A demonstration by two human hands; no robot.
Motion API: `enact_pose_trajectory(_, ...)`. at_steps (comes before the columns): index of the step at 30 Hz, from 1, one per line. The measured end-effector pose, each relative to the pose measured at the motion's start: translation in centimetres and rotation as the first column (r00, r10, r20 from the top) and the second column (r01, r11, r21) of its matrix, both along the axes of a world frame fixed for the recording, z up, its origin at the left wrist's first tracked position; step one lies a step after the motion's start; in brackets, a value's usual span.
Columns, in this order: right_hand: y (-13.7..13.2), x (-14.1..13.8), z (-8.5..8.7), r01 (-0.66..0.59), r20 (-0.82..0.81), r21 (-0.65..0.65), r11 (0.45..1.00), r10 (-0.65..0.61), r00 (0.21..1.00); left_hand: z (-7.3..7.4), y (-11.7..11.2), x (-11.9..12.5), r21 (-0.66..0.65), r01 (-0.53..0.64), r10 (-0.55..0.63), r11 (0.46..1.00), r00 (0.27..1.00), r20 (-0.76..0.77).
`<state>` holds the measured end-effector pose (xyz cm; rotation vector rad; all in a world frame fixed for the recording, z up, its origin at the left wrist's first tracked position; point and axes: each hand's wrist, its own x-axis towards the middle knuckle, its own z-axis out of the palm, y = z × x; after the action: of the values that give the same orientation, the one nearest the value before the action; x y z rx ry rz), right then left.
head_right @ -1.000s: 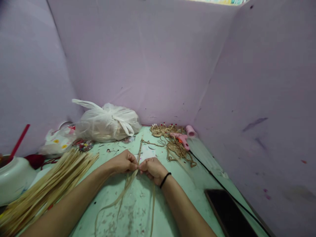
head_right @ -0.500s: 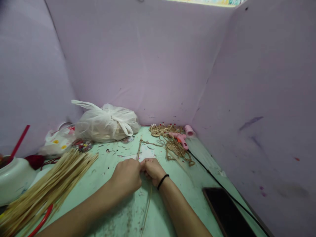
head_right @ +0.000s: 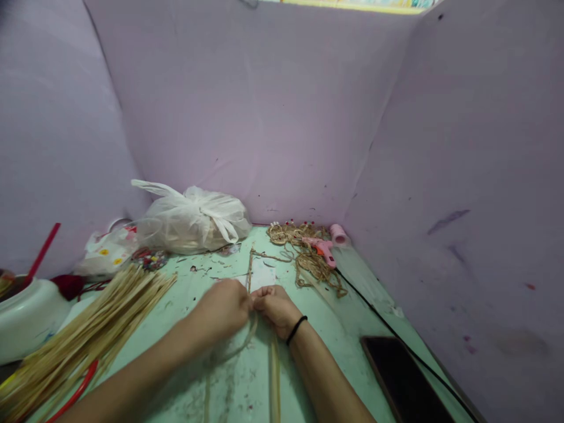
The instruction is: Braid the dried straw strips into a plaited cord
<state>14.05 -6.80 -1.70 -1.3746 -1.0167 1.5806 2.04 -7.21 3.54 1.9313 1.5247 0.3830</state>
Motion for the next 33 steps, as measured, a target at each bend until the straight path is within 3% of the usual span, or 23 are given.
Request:
enact_pose_trajectory(1,0.0,0.1,0.1,-0.023,-0.001,-0.002,1.000,0.023,1.000,0.3,0.6,-0.5,0.094,-0.069,0.073,0.993,0.996,-0.042)
enact_pose_trajectory(2,0.0,0.2,0.2,-0.047,-0.003,0.000,0.999,0.047,0.999,0.4,1.2,-0.9,0.104,-0.104,0.106,0.989,0.994,-0.012)
enact_pose_trajectory(4,0.1,0.3,0.3,-0.075,-0.011,0.007,0.997,0.076,0.997,0.0,2.1,-1.2,-0.185,-0.136,0.158,0.973,0.981,0.110)
enact_pose_trajectory(6,0.1,0.4,0.2,-0.082,-0.026,0.016,0.996,0.083,0.996,-0.9,2.6,-1.3,-0.415,-0.101,0.227,0.904,0.937,0.267)
enact_pose_trajectory(9,0.1,0.5,0.1,-0.088,-0.053,0.032,0.996,0.089,0.995,-2.6,2.9,-1.2,-0.539,0.024,0.264,0.842,0.853,0.450)
enact_pose_trajectory(12,0.1,0.5,0.2,-0.090,-0.046,0.043,0.995,0.092,0.995,-3.5,3.0,-1.2,-0.580,0.107,0.254,0.807,0.824,0.507)
enact_pose_trajectory(19,0.6,0.6,-0.3,-0.103,0.221,0.152,0.983,0.068,0.973,-3.1,2.4,-0.4,-0.437,-0.082,0.241,0.896,0.916,0.322)
enact_pose_trajectory(24,0.9,1.2,-0.4,-0.183,0.593,0.276,0.943,-0.018,0.805,-3.9,2.4,-0.1,-0.301,-0.087,0.196,0.950,0.915,0.354)
enact_pose_trajectory(28,0.6,1.4,0.7,-0.192,0.712,0.258,0.947,-0.052,0.701,-5.4,2.9,-0.2,-0.206,-0.087,0.154,0.975,0.929,0.335)
enact_pose_trajectory(33,0.3,0.6,1.3,-0.055,0.585,0.070,0.996,0.003,0.811,-5.8,3.0,0.1,-0.217,-0.121,0.190,0.969,0.924,0.333)
